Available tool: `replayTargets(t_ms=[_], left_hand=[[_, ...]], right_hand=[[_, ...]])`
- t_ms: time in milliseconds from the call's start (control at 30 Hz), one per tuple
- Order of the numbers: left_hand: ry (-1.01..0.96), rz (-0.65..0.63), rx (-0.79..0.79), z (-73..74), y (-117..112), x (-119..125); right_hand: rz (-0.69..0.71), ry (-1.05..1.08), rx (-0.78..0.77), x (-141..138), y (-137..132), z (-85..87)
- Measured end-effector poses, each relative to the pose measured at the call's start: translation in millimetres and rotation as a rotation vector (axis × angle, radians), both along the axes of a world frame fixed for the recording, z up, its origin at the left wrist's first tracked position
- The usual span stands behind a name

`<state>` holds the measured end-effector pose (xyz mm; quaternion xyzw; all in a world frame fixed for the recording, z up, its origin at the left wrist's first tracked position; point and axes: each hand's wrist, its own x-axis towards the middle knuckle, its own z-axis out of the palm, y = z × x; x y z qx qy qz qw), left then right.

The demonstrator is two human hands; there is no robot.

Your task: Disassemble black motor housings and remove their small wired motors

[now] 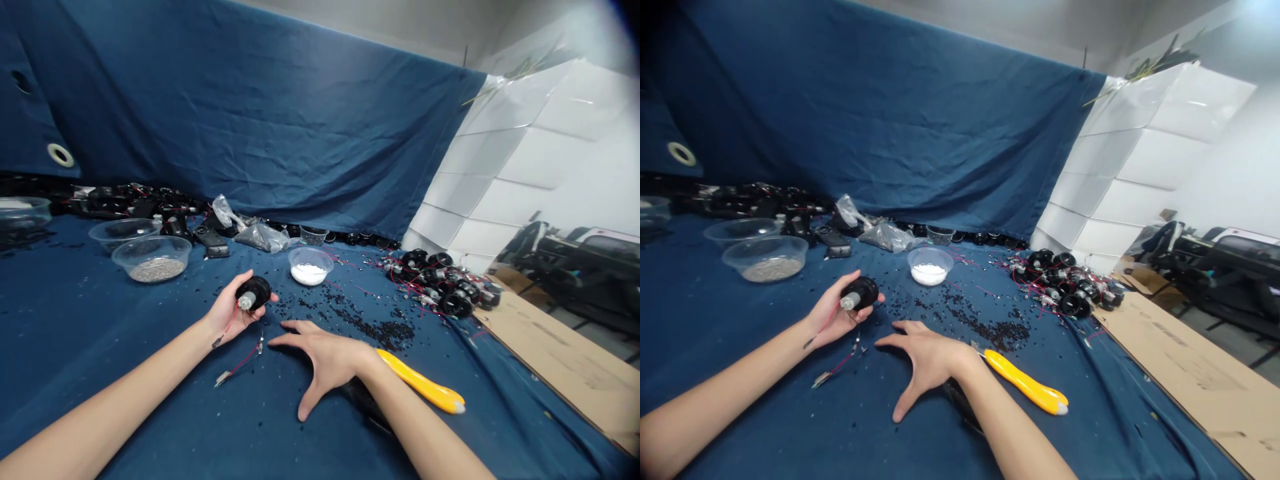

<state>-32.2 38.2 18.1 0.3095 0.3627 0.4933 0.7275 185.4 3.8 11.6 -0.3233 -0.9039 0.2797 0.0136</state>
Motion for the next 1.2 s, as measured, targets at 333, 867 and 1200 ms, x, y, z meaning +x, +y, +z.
replayTargets(t_ms=[333,867,1200], left_hand=[[0.004,-0.033,0.026,-3.9,3.8,-1.5],[0.013,-0.073,0.083,-9.1,6.8,-4.9],[0.006,-0.088,0.110,-13.2,9.5,-6.7]], right_hand=[[0.069,-0.098,-0.045,-3.1,-6.4,0.6],[-0.036,0.074,0.045,2.4,1.2,-7.1],[-0.240,0.290,0.278,-13.3,2.9,-14.5]])
